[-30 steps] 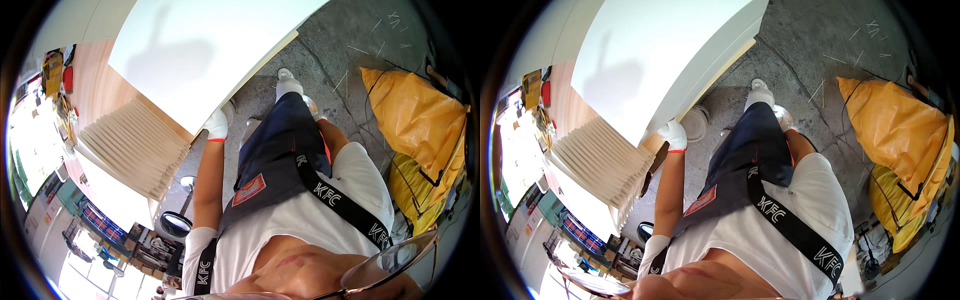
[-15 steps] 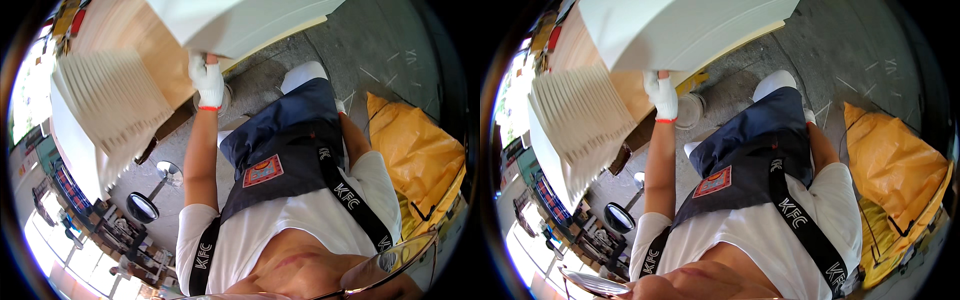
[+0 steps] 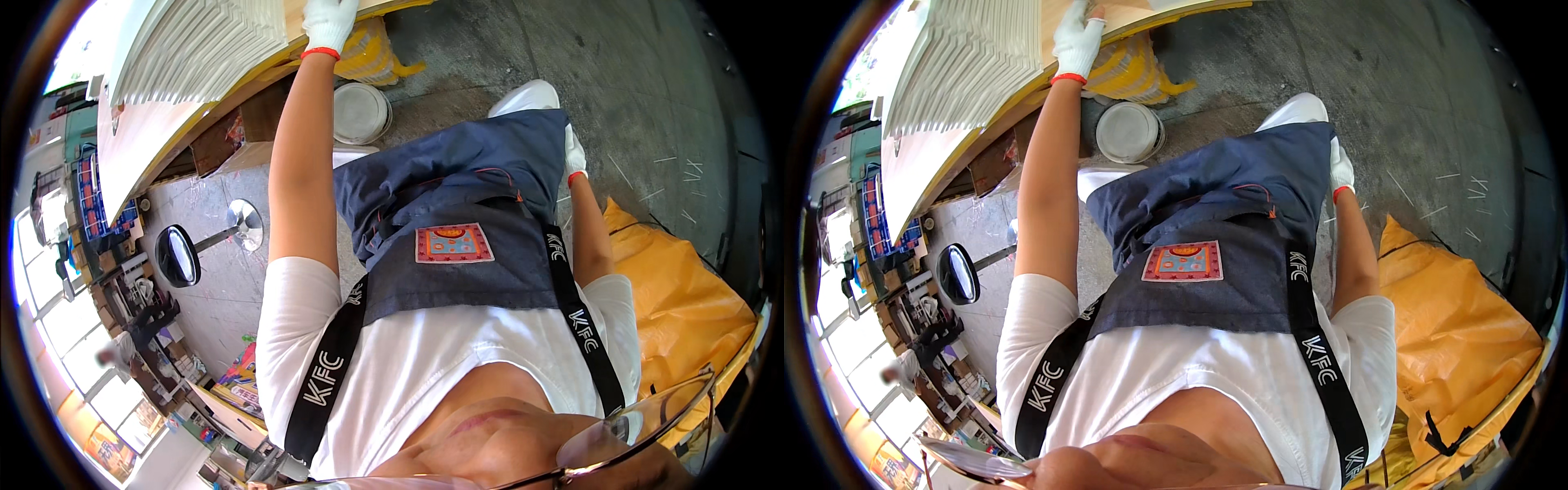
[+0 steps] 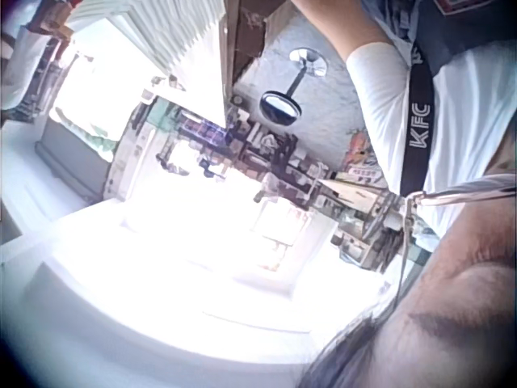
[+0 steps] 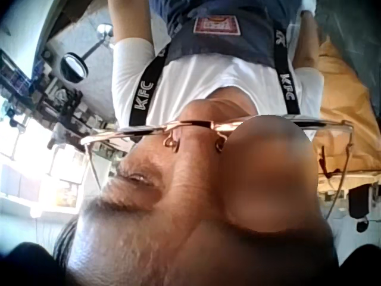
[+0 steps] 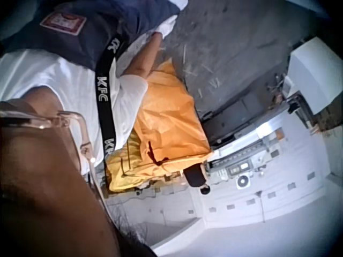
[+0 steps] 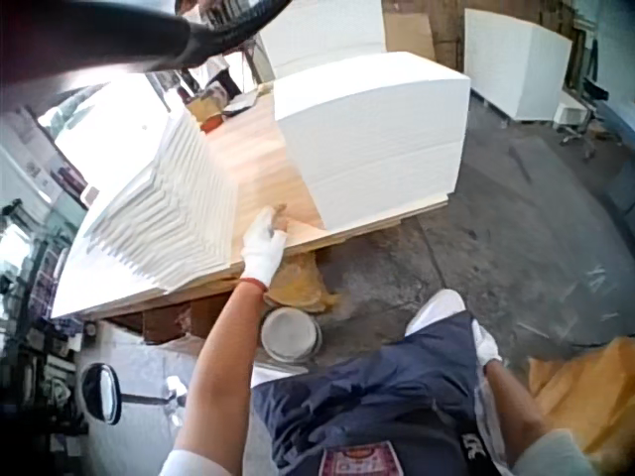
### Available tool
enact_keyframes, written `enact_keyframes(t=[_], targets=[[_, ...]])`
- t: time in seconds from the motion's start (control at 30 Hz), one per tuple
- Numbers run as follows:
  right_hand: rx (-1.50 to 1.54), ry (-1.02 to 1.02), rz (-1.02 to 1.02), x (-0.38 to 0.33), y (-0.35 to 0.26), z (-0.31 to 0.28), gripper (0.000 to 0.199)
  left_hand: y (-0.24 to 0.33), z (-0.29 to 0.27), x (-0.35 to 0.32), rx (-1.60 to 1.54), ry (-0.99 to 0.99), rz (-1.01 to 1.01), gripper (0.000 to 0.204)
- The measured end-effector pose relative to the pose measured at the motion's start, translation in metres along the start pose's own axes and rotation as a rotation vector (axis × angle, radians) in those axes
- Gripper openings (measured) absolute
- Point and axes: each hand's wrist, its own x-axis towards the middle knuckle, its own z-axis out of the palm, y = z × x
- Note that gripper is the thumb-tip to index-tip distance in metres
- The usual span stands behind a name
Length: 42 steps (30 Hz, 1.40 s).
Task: The person folds paper sheets and stacks them into a pile while wearing gloves at a workbench.
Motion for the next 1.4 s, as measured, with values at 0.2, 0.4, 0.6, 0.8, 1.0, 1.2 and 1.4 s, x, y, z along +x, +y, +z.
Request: enact_keyframes(t=[0.2, 0.4, 0.6, 0.8, 1.0, 1.2, 1.4], targets=[[-0.339, 0.053, -0.142, -0.018, -0.062, 0.012, 0.061, -0.002, 0.003, 0.0, 0.008, -0.016, -0.078, 0.035], [-0.265, 0.074, -0.175, -0.019, -0.034, 0.005, 0.055, -0.015, 0.009, -0.001, 0.012, -0.009, -0.109, 0.036], [-0.203, 0.053, -0.192, -0.024, -0.033, 0.002, 0.051, 0.001, 0.004, -0.002, 0.083, 0.023, -0.097, 0.035], [-0.187, 0.068, -0.147, -0.014, -0.023, 0.006, 0.047, 0.011, -0.001, 0.001, 0.03, -0.063, -0.246, 0.037], [-0.002, 0.028, -0.041, 0.007, -0.026, -0.015, 0.046, 0.003, -0.009, -0.003, 0.09, 0.019, -0.141, 0.035], [0.453, 0.219, -0.094, 0.038, -0.053, -0.079, 0.037, 0.008, -0.003, 0.003, 0.037, -0.096, -0.21, 0.04], [0.464, 0.052, -0.478, 0.004, -0.236, -0.141, 0.043, 0.021, -0.006, 0.045, -0.586, 0.203, -0.141, 0.045]])
